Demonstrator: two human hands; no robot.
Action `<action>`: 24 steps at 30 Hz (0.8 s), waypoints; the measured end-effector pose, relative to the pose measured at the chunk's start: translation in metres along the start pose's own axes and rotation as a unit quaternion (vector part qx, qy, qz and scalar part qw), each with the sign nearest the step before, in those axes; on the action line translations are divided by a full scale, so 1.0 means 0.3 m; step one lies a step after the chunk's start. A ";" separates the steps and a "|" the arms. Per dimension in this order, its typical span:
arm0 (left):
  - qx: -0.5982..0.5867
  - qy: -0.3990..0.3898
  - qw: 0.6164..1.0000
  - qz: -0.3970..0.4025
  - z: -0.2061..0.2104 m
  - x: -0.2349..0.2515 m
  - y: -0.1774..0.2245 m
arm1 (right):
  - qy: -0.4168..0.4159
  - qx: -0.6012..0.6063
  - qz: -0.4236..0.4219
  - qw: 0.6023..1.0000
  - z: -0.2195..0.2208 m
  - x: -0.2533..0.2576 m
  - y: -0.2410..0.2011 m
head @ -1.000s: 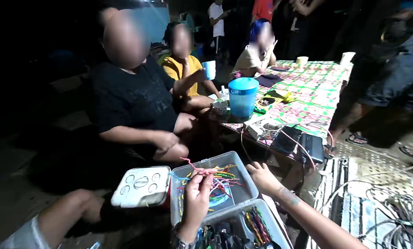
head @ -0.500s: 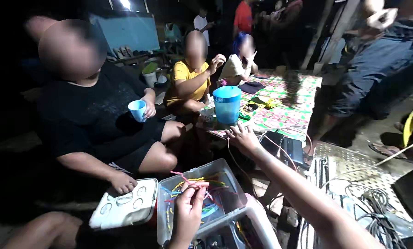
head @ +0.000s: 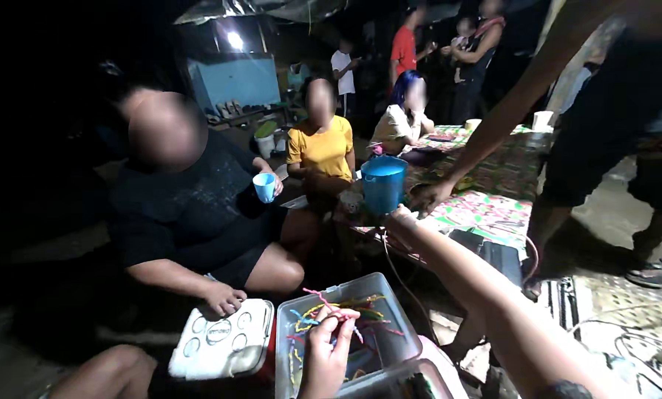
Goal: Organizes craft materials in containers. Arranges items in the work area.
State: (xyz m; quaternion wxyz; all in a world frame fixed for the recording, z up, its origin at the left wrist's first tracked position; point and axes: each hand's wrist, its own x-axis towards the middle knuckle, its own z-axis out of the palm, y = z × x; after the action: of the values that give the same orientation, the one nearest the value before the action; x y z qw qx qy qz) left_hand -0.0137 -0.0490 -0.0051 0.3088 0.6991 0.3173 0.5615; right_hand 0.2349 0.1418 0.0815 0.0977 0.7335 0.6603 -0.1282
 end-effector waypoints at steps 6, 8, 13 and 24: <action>0.011 -0.012 1.000 0.004 -0.003 -0.008 -0.005 | -0.050 0.003 0.022 0.998 -0.012 -0.001 -0.018; 0.014 -0.014 1.000 0.006 -0.006 -0.006 -0.008 | -0.060 -0.018 0.008 0.998 -0.037 -0.054 -0.017; 0.022 -0.017 1.000 0.001 -0.008 -0.005 -0.006 | -0.044 0.037 0.029 0.998 -0.017 -0.020 -0.010; 0.036 -0.033 0.999 0.018 0.010 -0.010 -0.020 | 0.238 0.101 -0.233 0.937 0.243 -0.194 -0.024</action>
State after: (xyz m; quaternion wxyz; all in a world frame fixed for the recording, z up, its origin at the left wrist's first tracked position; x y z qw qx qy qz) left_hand -0.0119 -0.0480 -0.0123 0.2839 0.7335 0.3145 0.5315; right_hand 0.2180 0.0649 0.0311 -0.1691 0.5739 0.8005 -0.0348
